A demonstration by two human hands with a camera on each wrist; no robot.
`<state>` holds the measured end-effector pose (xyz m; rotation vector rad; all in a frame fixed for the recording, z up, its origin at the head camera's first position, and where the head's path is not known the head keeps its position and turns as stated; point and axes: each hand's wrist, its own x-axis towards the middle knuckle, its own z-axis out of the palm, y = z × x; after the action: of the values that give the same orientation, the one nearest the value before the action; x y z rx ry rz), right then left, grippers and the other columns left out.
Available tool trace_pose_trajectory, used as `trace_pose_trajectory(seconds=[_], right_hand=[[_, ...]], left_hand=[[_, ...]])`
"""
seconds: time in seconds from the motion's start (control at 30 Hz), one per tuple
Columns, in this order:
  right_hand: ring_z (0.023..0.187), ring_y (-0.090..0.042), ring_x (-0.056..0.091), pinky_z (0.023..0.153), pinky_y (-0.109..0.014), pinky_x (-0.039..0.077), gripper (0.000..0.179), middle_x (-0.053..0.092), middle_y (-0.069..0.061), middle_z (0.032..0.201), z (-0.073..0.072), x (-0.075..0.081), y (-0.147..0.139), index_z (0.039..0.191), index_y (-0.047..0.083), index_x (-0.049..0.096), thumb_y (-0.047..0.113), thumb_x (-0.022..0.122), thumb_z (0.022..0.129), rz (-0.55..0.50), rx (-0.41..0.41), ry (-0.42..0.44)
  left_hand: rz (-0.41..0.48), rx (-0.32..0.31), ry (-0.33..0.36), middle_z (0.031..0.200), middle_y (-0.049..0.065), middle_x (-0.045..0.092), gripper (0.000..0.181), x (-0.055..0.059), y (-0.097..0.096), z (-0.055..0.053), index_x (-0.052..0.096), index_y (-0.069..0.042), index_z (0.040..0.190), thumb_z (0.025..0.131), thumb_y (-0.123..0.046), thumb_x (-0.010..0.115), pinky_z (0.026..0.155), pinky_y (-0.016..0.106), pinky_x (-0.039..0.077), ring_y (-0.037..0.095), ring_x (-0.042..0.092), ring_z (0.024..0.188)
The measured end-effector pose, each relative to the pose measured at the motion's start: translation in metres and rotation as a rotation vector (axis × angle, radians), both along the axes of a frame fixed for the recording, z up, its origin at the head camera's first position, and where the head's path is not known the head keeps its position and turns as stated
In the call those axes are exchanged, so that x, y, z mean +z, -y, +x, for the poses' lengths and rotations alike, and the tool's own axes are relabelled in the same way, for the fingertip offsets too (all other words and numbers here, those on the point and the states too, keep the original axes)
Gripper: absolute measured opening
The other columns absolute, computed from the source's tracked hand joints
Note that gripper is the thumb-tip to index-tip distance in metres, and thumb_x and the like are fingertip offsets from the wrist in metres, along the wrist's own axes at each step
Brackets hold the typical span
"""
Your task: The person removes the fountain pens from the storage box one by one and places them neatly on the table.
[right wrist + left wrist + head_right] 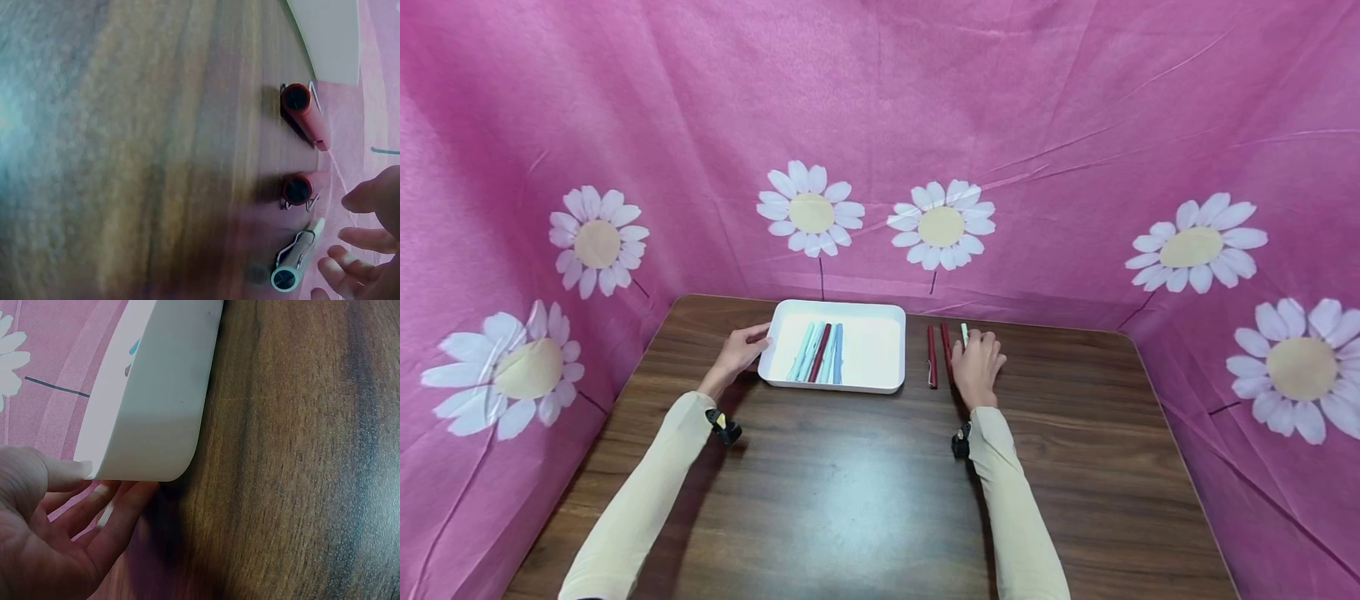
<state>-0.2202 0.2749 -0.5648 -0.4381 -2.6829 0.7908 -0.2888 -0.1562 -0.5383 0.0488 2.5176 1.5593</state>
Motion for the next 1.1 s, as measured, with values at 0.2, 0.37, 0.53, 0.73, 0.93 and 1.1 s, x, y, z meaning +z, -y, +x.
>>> trace_pose_trajectory(seconds=[0.2, 0.37, 0.53, 0.73, 0.93, 1.1], right_hand=[[0.116, -0.052, 0.052, 0.096, -0.067, 0.039, 0.037, 0.057, -0.033, 0.123, -0.002, 0.003, 0.005, 0.127, -0.013, 0.062, 0.015, 0.062, 0.102, 0.002, 0.024, -0.066], [0.115, -0.051, 0.052, 0.094, -0.066, 0.041, 0.031, 0.059, -0.031, 0.121, -0.004, 0.008, 0.013, 0.123, -0.010, 0.065, 0.013, 0.062, 0.102, -0.006, 0.073, -0.139], [0.115, -0.050, 0.053, 0.094, -0.063, 0.043, 0.029, 0.060, -0.030, 0.122, -0.009, 0.011, 0.027, 0.123, -0.007, 0.066, 0.014, 0.062, 0.103, -0.005, 0.140, -0.175], [0.115, -0.048, 0.054, 0.092, -0.061, 0.044, 0.028, 0.061, -0.027, 0.121, -0.012, 0.011, 0.042, 0.124, -0.006, 0.068, 0.012, 0.062, 0.103, 0.012, 0.188, -0.190], [0.110, -0.047, 0.056, 0.089, -0.061, 0.046, 0.027, 0.062, -0.026, 0.117, -0.014, 0.013, 0.053, 0.121, -0.007, 0.070, 0.011, 0.064, 0.102, 0.059, 0.225, -0.210], [0.106, -0.043, 0.057, 0.084, -0.055, 0.045, 0.026, 0.063, -0.024, 0.118, -0.015, 0.014, 0.065, 0.122, -0.005, 0.070, 0.011, 0.065, 0.102, 0.102, 0.256, -0.193]], left_hand=[[-0.003, -0.001, 0.038, 0.134, 0.029, 0.066, 0.045, -0.003, 0.000, -0.002, 0.056, -0.004, 0.149, 0.105, -0.009, 0.057, 0.074, 0.035, 0.064, 0.033, 0.069, 0.107], [-0.041, 0.001, 0.034, 0.134, 0.030, 0.065, 0.045, -0.004, -0.002, -0.003, 0.054, -0.002, 0.150, 0.106, -0.009, 0.057, 0.077, 0.032, 0.063, 0.034, 0.067, 0.111], [-0.065, 0.010, 0.028, 0.134, 0.028, 0.066, 0.044, -0.004, -0.002, -0.005, 0.056, -0.004, 0.150, 0.106, -0.010, 0.057, 0.085, 0.033, 0.061, 0.033, 0.065, 0.114], [-0.071, 0.009, 0.048, 0.136, 0.027, 0.065, 0.045, -0.004, -0.002, -0.003, 0.055, -0.005, 0.151, 0.107, -0.011, 0.057, 0.088, 0.034, 0.061, 0.032, 0.064, 0.116], [-0.075, 0.020, 0.018, 0.135, 0.028, 0.066, 0.045, -0.003, -0.003, -0.004, 0.056, -0.003, 0.149, 0.105, -0.010, 0.058, 0.095, 0.034, 0.055, 0.032, 0.062, 0.117], [-0.070, 0.020, 0.017, 0.135, 0.028, 0.066, 0.045, -0.002, -0.003, -0.003, 0.056, -0.003, 0.149, 0.105, -0.009, 0.058, 0.097, 0.034, 0.054, 0.033, 0.062, 0.118]])
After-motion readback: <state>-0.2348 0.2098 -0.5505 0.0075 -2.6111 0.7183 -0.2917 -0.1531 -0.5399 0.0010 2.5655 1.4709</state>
